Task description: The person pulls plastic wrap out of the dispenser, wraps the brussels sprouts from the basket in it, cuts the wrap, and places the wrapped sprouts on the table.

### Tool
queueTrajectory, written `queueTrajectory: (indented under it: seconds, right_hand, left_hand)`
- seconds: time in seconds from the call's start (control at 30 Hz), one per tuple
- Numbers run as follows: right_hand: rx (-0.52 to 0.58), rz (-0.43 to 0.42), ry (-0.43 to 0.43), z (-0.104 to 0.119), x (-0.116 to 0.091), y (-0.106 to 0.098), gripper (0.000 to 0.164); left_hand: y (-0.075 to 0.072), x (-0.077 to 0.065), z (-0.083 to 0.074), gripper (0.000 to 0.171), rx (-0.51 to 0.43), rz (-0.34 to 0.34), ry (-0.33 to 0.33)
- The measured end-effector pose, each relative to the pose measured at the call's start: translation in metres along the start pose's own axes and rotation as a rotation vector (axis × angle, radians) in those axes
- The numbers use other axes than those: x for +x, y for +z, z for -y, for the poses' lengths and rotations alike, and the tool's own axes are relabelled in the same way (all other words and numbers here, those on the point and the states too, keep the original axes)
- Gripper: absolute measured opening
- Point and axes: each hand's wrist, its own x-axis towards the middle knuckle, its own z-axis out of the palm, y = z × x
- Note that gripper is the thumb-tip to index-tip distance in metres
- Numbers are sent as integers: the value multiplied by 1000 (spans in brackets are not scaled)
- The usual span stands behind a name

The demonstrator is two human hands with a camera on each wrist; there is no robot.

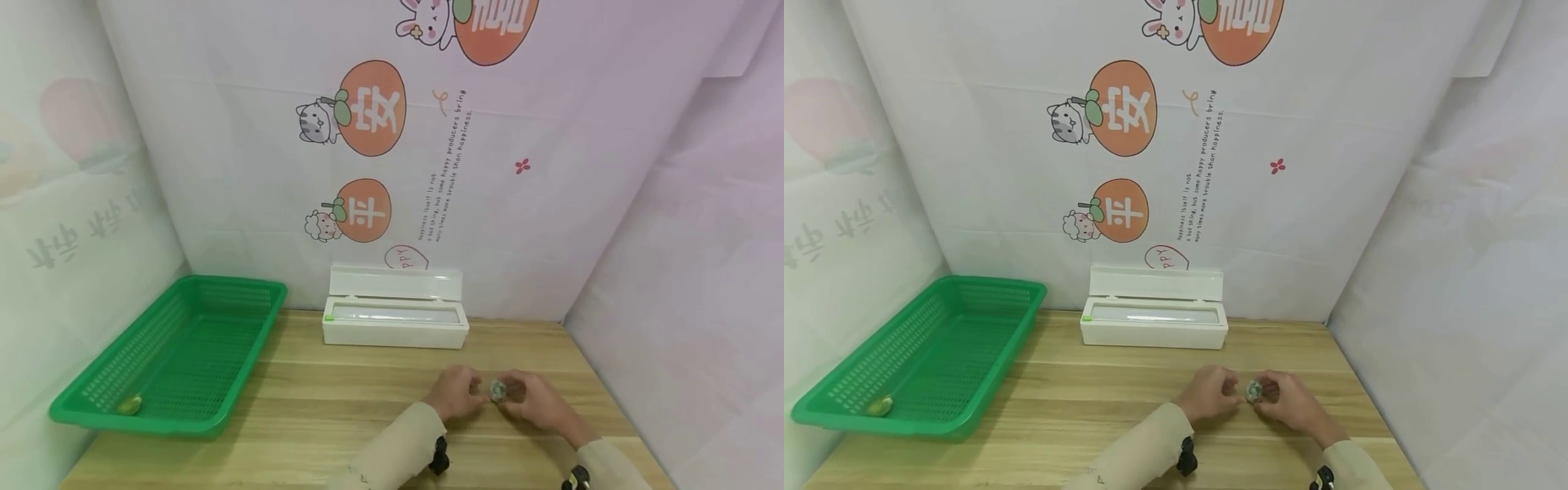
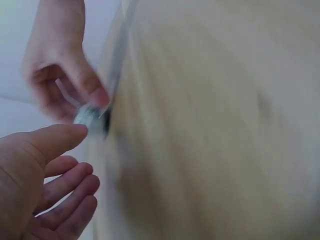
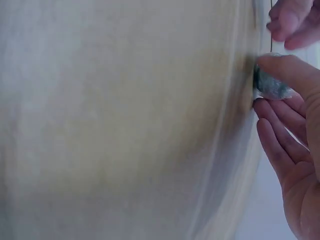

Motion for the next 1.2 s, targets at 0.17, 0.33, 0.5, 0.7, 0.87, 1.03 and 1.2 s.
queueTrajectory:
  seconds: [0.17, 0.33, 0.5, 0.7, 0.87, 1.03, 1.2]
  right_hand:
    - [-11, 12, 60, 7, 3, -9, 65]
    - [-80, -6, 38, 25, 19, -17, 62]
    - [-179, -28, -20, 51, 45, -23, 53]
    - [-255, -65, -122, 72, 85, -26, 45]
    - [-308, -79, -255, 84, 117, -26, 41]
    - [-343, -35, -270, 88, 136, -25, 41]
    - [-363, 49, -257, 91, 148, -20, 39]
  left_hand:
    - [-42, -11, 19, 24, 112, 25, 18]
    - [-96, -29, 37, 29, 155, 10, 13]
    - [-141, -46, 61, 29, 193, -41, 19]
    - [-184, -61, 90, 33, 275, -88, 7]
    - [-212, -67, 116, 32, 376, -124, 16]
    - [-225, -72, 136, 32, 430, -83, 21]
    - [-228, -77, 148, 31, 485, -54, 36]
